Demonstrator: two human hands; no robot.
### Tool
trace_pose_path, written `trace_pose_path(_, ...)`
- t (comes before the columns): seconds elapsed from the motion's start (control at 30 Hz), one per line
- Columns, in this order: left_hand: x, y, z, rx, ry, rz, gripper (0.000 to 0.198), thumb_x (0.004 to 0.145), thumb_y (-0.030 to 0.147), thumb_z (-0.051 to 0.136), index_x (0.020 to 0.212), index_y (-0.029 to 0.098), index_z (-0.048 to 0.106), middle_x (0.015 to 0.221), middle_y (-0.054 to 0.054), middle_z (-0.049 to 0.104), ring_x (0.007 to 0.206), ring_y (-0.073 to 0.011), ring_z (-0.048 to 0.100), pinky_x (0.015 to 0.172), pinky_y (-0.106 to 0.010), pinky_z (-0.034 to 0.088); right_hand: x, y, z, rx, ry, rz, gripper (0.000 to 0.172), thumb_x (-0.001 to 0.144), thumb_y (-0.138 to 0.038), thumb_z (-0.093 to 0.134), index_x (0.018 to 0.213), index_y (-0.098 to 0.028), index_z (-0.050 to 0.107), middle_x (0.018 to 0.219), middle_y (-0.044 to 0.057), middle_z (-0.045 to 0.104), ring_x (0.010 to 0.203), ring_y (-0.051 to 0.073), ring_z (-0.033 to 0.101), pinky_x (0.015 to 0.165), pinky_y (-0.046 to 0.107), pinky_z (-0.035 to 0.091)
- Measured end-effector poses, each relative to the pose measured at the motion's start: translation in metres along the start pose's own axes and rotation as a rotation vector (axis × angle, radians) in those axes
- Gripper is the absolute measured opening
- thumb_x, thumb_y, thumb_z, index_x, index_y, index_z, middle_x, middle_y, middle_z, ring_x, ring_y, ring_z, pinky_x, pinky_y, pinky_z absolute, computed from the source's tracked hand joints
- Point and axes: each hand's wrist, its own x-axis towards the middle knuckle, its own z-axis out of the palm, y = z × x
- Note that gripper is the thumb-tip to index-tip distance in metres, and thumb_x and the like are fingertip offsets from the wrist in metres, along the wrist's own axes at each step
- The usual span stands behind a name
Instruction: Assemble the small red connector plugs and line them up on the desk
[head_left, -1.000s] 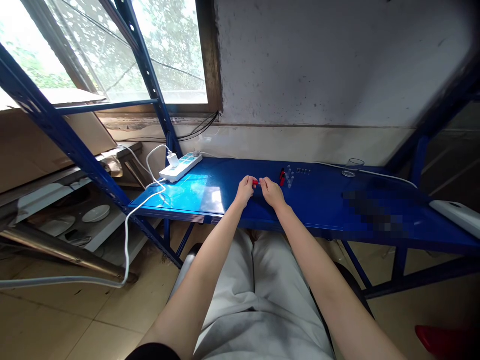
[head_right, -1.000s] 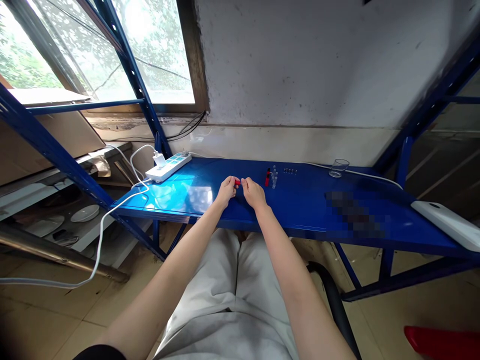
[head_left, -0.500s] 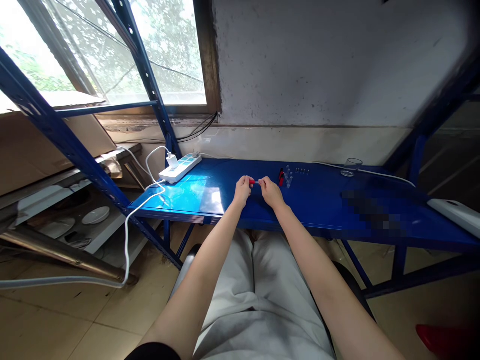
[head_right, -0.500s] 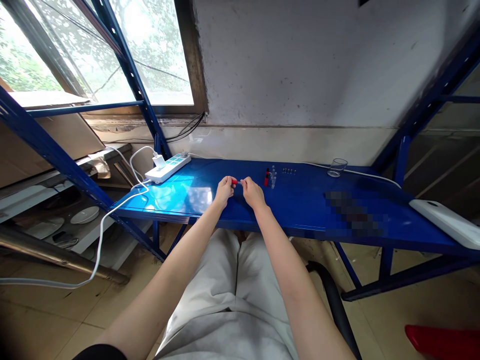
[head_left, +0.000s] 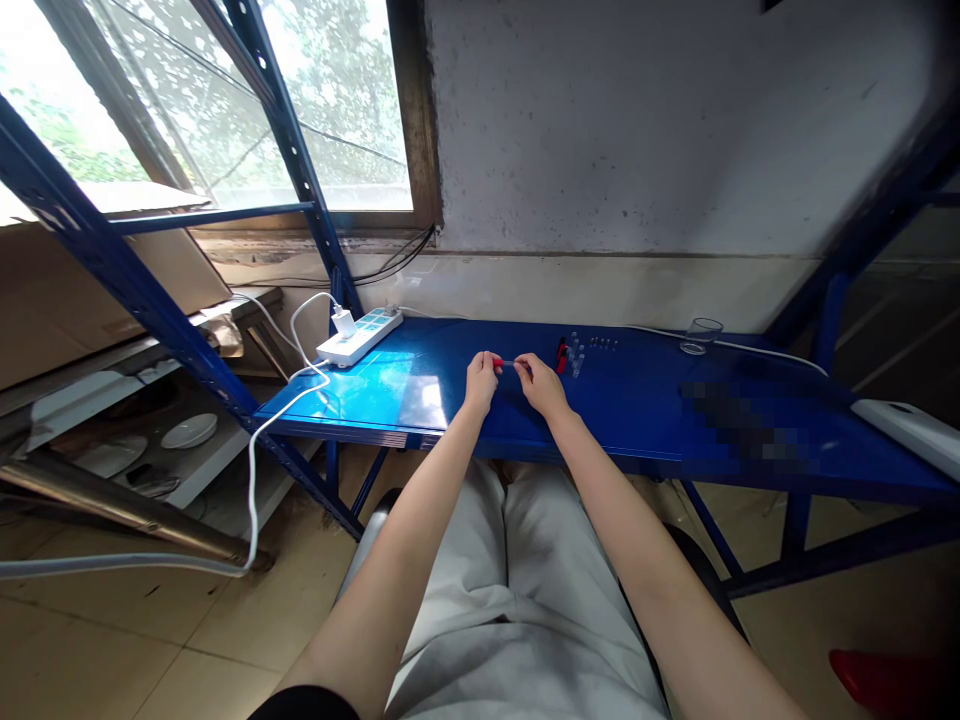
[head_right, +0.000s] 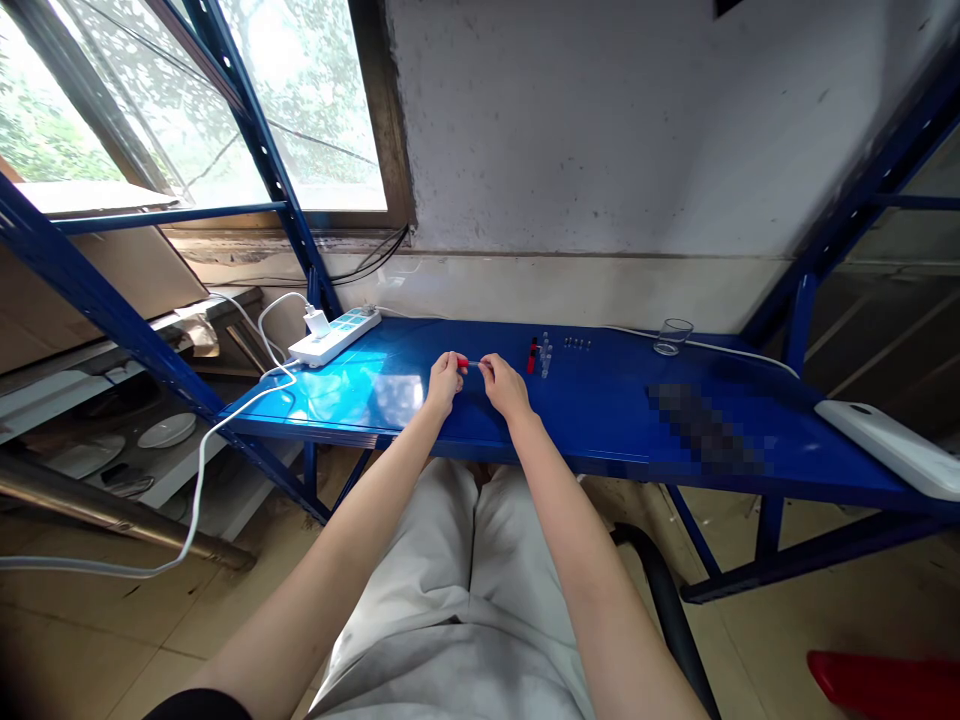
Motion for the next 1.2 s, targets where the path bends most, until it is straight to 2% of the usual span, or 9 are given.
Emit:
trace_pose_path(0.2, -0.003, 0.005, 0.0, -0.015, -0.045, 0.005, 0.029, 0.086, 0.042, 0.044, 0.081, 0.016, 0.053, 0.066, 0.001, 0.051, 0.04, -0.0024, 0.038, 0.038, -0.016, 0.029, 0.001, 0.001, 0.001, -0.007, 0.02, 0.025, 0.025, 0.089, -0.034, 0.035, 0.099, -0.02, 0.053, 0.1, 0.01, 0.062, 0.086, 0.021, 0.059, 0.064, 0.03, 0.043)
trace_pose_path(0.33, -0.003, 0.005, 0.0, -0.086, -0.082, -0.016, 0.021, 0.079, 0.036, 0.056, 0.085, 0.016, 0.054, 0.07, 0.001, 0.054, 0.04, -0.0016, 0.039, 0.037, -0.016, 0.028, 0.002, 0.003, 0.001, -0.028, 0.012, 0.039, 0.024, 0.088, -0.034, 0.037, 0.099, -0.02, 0.052, 0.096, 0.008, 0.062, 0.079, 0.019, 0.058, 0.06, 0.028, 0.041)
trace_pose_path(0.5, -0.004, 0.007, 0.001, -0.103, -0.092, -0.015, 0.021, 0.077, 0.032, 0.06, 0.09, 0.015, 0.056, 0.074, 0.0, 0.057, 0.04, -0.0011, 0.04, 0.038, -0.017, 0.029, 0.001, 0.004, 0.002, -0.033, 0.009, 0.016, 0.027, 0.088, -0.034, 0.037, 0.104, -0.021, 0.054, 0.096, 0.007, 0.062, 0.074, 0.018, 0.057, 0.061, 0.028, 0.041)
trace_pose_path(0.6, -0.003, 0.008, 0.0, -0.073, -0.038, 0.012, 0.021, 0.078, 0.034, 0.059, 0.088, 0.016, 0.057, 0.073, 0.0, 0.057, 0.041, -0.0012, 0.04, 0.039, -0.017, 0.031, 0.001, 0.003, 0.0, -0.045, 0.013, -0.001, 0.028, 0.088, -0.033, 0.037, 0.103, -0.021, 0.057, 0.094, 0.008, 0.061, 0.075, 0.018, 0.056, 0.062, 0.029, 0.042)
trace_pose_path(0.67, -0.002, 0.007, -0.001, -0.051, 0.042, 0.033, 0.021, 0.079, 0.037, 0.056, 0.084, 0.016, 0.055, 0.071, 0.001, 0.055, 0.041, -0.0014, 0.04, 0.04, -0.017, 0.031, 0.001, 0.003, 0.0, -0.05, 0.031, -0.016, 0.028, 0.088, -0.034, 0.038, 0.1, -0.02, 0.059, 0.095, 0.009, 0.06, 0.077, 0.019, 0.055, 0.063, 0.03, 0.043)
trace_pose_path(0.77, -0.001, 0.006, -0.003, -0.031, 0.164, 0.058, 0.023, 0.082, 0.039, 0.052, 0.08, 0.016, 0.052, 0.068, 0.002, 0.053, 0.042, -0.0019, 0.038, 0.041, -0.017, 0.032, 0.001, 0.004, -0.002, -0.067, 0.1, -0.029, 0.03, 0.088, -0.036, 0.038, 0.098, -0.019, 0.061, 0.098, 0.011, 0.056, 0.08, 0.02, 0.055, 0.063, 0.031, 0.044)
trace_pose_path(0.83, -0.001, 0.006, -0.004, -0.006, 0.194, 0.076, 0.023, 0.083, 0.039, 0.05, 0.08, 0.016, 0.052, 0.069, 0.001, 0.053, 0.043, -0.0026, 0.038, 0.042, -0.017, 0.032, 0.001, 0.006, -0.002, -0.076, 0.149, -0.016, 0.032, 0.088, -0.037, 0.038, 0.098, -0.019, 0.061, 0.097, 0.011, 0.054, 0.081, 0.02, 0.054, 0.062, 0.031, 0.044)
trace_pose_path(1.07, -0.006, 0.008, -0.002, 0.199, 0.13, 0.183, 0.021, 0.081, 0.035, 0.053, 0.083, 0.016, 0.061, 0.074, -0.004, 0.06, 0.063, -0.0109, 0.053, 0.057, -0.021, 0.04, 0.002, 0.007, -0.006, 0.01, 0.174, 0.033, 0.032, 0.086, -0.042, 0.041, 0.094, -0.018, 0.062, 0.087, 0.009, 0.057, 0.078, 0.02, 0.054, 0.064, 0.032, 0.044)
trace_pose_path(1.2, -0.006, 0.003, 0.005, 0.353, 0.012, 0.28, 0.017, 0.078, 0.032, 0.058, 0.08, 0.016, 0.065, 0.077, -0.006, 0.063, 0.069, -0.0139, 0.055, 0.064, -0.024, 0.041, -0.001, 0.011, -0.02, 0.068, 0.175, 0.107, 0.032, 0.082, -0.043, 0.047, 0.091, -0.017, 0.062, 0.082, 0.008, 0.061, 0.069, 0.018, 0.054, 0.062, 0.031, 0.044)
